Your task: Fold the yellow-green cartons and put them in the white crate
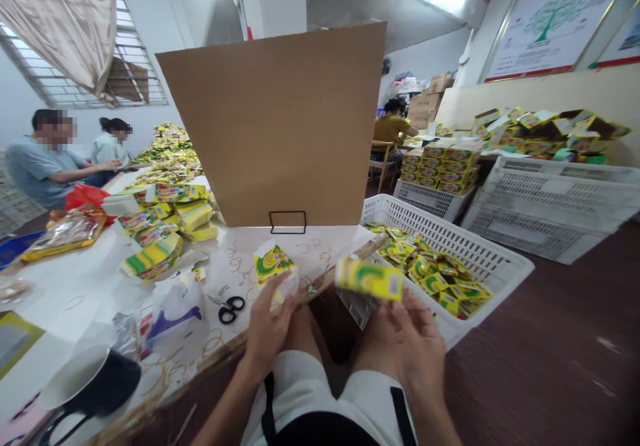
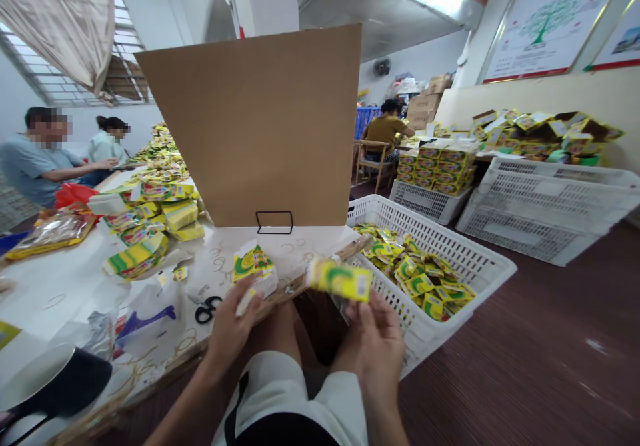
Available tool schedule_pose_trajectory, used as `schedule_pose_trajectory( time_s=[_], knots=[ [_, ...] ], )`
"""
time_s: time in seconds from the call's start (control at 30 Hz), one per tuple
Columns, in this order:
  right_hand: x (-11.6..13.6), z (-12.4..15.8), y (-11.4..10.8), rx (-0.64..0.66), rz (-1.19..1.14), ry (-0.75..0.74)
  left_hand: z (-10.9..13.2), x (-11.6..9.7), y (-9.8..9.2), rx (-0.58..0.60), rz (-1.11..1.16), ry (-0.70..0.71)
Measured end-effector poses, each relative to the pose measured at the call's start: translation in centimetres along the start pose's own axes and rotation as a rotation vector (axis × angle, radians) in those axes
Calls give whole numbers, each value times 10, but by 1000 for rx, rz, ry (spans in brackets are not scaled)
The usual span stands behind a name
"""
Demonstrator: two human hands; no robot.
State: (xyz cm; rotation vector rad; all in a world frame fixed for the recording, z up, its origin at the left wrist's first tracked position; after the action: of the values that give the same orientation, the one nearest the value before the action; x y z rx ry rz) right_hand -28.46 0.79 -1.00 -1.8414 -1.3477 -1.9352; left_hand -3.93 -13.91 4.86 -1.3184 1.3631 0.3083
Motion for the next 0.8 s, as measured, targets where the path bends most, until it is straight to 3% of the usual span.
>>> schedule_pose_trajectory(
  time_s=[0.03,0.1,0.23,0.33,0.67,0.8],
  knots=[
    [5,-4,-10,-50,-64,-50,-8,5,-10,-33,-127,14],
    [5,-10,-16,-62,-129,-67,-27,25,-16,29,-376,-37],
    [-28,-3,3,49,-144,120,-47,52,-20,159,-426,-84],
    [-47,9,16,100,-109,212,-47,55,-23,221,-429,-114],
    [-57,25,51,293,-42,319,-45,57,-32,313,-366,-113],
    [-62,27,56,304,-62,340,-44,46,-46,246,-352,-68]
  ],
)
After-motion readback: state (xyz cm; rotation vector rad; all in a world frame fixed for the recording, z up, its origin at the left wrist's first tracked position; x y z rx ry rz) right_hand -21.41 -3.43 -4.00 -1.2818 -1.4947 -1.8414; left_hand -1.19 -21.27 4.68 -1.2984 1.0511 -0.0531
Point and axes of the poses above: each hand's wrist, its own z-axis away from the middle knuckle, its own y-axis out of the palm, x = y × z, the point moved 10 cm from there along -z, towards the middle knuckle, and after that the axes turned 15 degrees about x, right-handed, at the moved point
